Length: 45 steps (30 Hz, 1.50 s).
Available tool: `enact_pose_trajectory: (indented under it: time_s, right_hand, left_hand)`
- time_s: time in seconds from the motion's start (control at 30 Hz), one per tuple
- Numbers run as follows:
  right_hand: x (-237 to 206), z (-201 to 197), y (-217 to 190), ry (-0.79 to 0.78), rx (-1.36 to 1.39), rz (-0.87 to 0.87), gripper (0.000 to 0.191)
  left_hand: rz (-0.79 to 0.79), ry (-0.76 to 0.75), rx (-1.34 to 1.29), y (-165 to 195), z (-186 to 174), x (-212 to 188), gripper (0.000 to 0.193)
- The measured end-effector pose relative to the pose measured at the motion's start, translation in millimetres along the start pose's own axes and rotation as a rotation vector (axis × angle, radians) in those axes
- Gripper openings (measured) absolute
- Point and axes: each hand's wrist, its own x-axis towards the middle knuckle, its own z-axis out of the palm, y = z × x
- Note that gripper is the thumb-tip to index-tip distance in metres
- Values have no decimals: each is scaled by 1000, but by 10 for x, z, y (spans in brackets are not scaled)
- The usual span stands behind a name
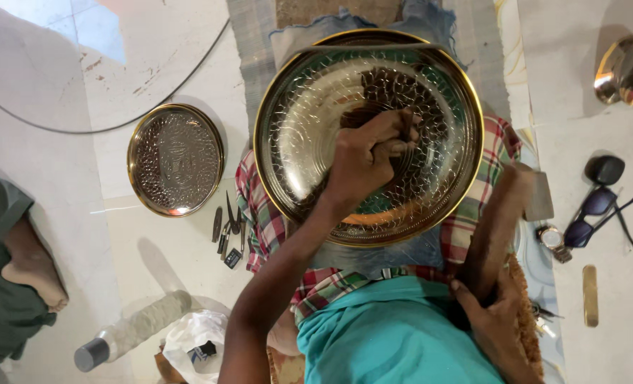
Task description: The person holds a small metal piece on a large decorative brass plate and repeatedly strikes it with a wooden mallet. The person adjusts the metal piece's position occasionally while continuing to hammer it.
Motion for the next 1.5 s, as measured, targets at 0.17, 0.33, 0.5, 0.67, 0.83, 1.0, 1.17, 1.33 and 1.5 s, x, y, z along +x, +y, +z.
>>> enact_pose_trajectory:
  time_s: [0.17, 0.33, 0.5, 0.67, 0.83, 1.0, 1.17, 1.33, 1.5]
  right_hand:
    - [252, -55, -158, 39, -45, -259, 55]
    - [535, -210, -796, 32, -350, -326, 76]
    - [836, -298, -1623, -27, -299, -557, 65]
    - [944, -442, -2079, -141, -676, -589, 71]
    - [1040, -407, -2095, -196, -695, -599, 50]
    - [1090, -330, -2216, -184, -666, -545, 75]
    - [1217, -259, -2524, -348, -547, -551, 78]
    - [1305, -172, -2754, -414, -1544, -801, 84]
    - [1294, -138, -2619, -396, -1472, -615, 87]
  left_hand:
    - [73, -37, 125, -32, -45, -86, 46]
    - [61, -126, 320, -73, -63, -66, 55]
    - [79, -187, 344, -48, -107, -16, 59]
    - [63, -176, 317, 22, -123, -19, 57]
    - [102, -118, 270, -2, -106, -39, 57]
    - [9, 142, 350, 8, 84, -245, 39]
    - [-15, 514, 272, 7, 401, -385, 24]
    - [-46, 574, 315, -10, 472, -407, 28]
    - [38, 261, 422, -15, 206, -295, 35]
